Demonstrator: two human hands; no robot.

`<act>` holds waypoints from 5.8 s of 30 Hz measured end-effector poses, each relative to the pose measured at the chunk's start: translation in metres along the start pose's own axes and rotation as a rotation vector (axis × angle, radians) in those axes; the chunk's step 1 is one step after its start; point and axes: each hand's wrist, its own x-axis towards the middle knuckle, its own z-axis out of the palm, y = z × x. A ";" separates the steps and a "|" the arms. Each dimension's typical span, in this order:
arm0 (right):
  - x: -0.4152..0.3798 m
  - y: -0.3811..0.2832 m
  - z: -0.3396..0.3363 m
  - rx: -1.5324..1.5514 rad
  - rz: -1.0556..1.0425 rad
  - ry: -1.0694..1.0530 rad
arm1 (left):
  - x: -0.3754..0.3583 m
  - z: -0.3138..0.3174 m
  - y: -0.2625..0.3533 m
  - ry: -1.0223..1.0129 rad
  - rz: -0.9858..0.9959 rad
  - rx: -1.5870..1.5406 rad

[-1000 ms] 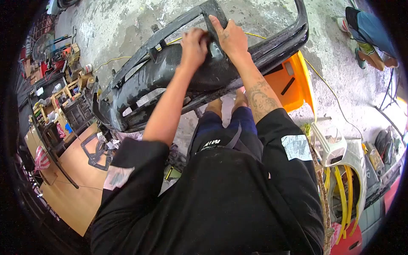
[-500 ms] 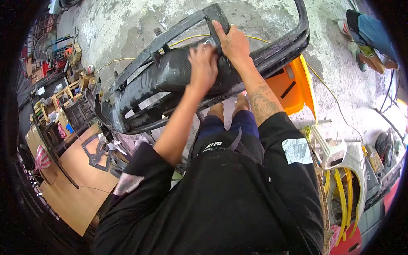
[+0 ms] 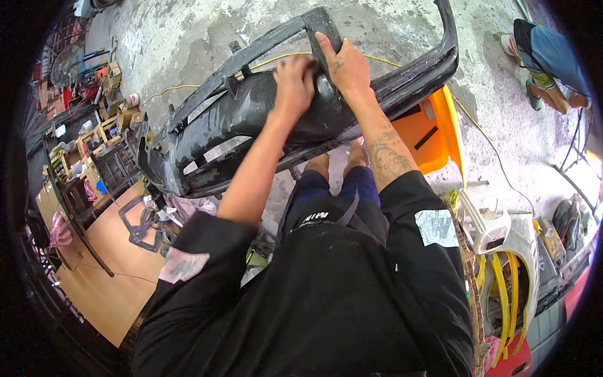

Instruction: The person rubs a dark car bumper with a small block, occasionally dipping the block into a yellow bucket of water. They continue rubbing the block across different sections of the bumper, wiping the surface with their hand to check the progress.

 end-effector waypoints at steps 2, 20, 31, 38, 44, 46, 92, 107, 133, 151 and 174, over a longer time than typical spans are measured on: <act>-0.005 -0.006 -0.002 0.011 0.021 -0.004 | 0.027 0.019 -0.027 0.019 -0.070 0.048; -0.004 -0.007 -0.006 0.015 0.031 -0.016 | 0.021 0.009 -0.017 -0.032 -0.074 0.016; -0.003 -0.001 -0.003 0.012 0.026 -0.006 | 0.016 0.017 -0.028 0.010 0.043 0.036; -0.002 -0.004 -0.006 0.026 0.050 -0.035 | -0.032 -0.013 0.025 -0.090 0.088 -0.045; 0.001 -0.004 -0.004 0.013 0.025 -0.006 | -0.029 0.002 0.013 0.012 0.085 0.025; 0.000 -0.002 -0.003 0.000 0.048 -0.015 | -0.060 -0.013 0.044 -0.055 0.079 -0.077; 0.000 0.000 -0.005 0.026 0.023 -0.020 | 0.018 0.013 -0.010 0.124 -0.083 0.174; -0.001 0.003 -0.002 0.031 0.014 0.008 | 0.021 0.012 -0.016 0.106 -0.019 0.198; -0.001 -0.002 -0.006 0.025 0.060 -0.032 | 0.012 0.014 -0.015 0.117 0.006 0.195; -0.024 -0.013 -0.011 0.065 -0.420 0.566 | -0.078 -0.174 -0.100 0.344 -0.138 0.005; -0.220 0.124 0.005 0.425 0.182 0.514 | -0.103 -0.185 -0.196 0.307 -0.118 -0.036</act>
